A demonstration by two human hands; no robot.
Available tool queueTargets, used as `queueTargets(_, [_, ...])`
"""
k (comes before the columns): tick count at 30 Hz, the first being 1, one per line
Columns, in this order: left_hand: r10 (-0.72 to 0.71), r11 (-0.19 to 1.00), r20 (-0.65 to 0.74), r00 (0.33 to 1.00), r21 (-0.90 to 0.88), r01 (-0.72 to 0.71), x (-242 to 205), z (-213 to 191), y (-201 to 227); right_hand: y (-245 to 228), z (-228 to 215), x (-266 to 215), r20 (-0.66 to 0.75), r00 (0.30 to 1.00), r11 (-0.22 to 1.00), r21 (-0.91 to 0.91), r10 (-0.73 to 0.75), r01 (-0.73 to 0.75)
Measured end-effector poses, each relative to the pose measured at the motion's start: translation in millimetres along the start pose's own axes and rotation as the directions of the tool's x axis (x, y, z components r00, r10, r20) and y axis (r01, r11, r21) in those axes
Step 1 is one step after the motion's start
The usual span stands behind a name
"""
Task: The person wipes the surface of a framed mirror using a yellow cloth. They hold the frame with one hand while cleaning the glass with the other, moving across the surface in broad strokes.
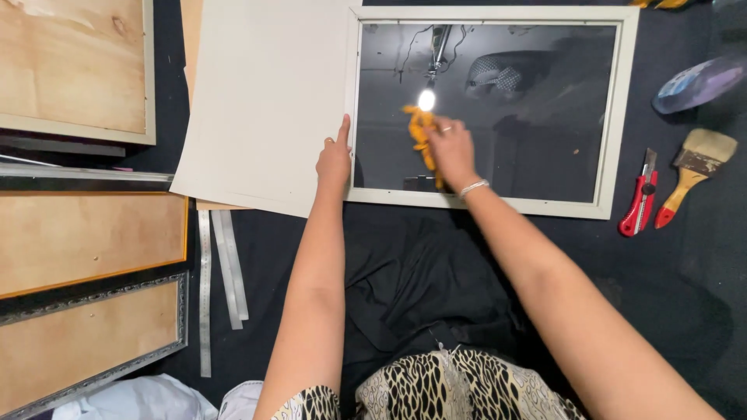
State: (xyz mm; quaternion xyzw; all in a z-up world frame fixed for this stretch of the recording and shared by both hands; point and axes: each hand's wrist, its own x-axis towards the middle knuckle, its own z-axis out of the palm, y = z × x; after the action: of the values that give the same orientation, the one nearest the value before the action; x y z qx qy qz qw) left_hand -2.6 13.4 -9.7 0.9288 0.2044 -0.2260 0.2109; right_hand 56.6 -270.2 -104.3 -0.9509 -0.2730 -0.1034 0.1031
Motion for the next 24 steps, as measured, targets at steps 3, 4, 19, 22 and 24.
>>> queueTargets(3, [0.047,0.999,0.079,0.996,0.014,-0.048,-2.4,-8.4,-8.6,66.2,-68.0,-19.7,-0.094,0.976,0.971,-0.121,0.195,-0.205])
queueTargets(4, [0.048,0.999,0.081,0.996,0.015,-0.049,-2.8,-8.8,-5.1,92.4,-61.0,-31.4,-0.093,0.976,0.971,-0.122,0.197,-0.207])
queueTargets(19, [-0.052,0.966,0.145,0.988,0.259,0.013,6.0,-8.2,18.2,-131.3,7.8,4.7,0.066,0.953,0.953,0.089,-0.295,0.289])
queueTargets(22, [0.089,0.912,0.005,0.996,0.403,-0.084,13.7,0.2,18.7,-80.5,-17.8,9.5,0.105,0.932,0.937,0.007,-0.348,0.349])
queueTargets(24, [0.218,0.841,-0.006,0.976,0.508,-0.185,20.2,0.5,18.2,-21.4,-34.7,10.5,0.103,0.991,0.995,-0.051,-0.081,0.086])
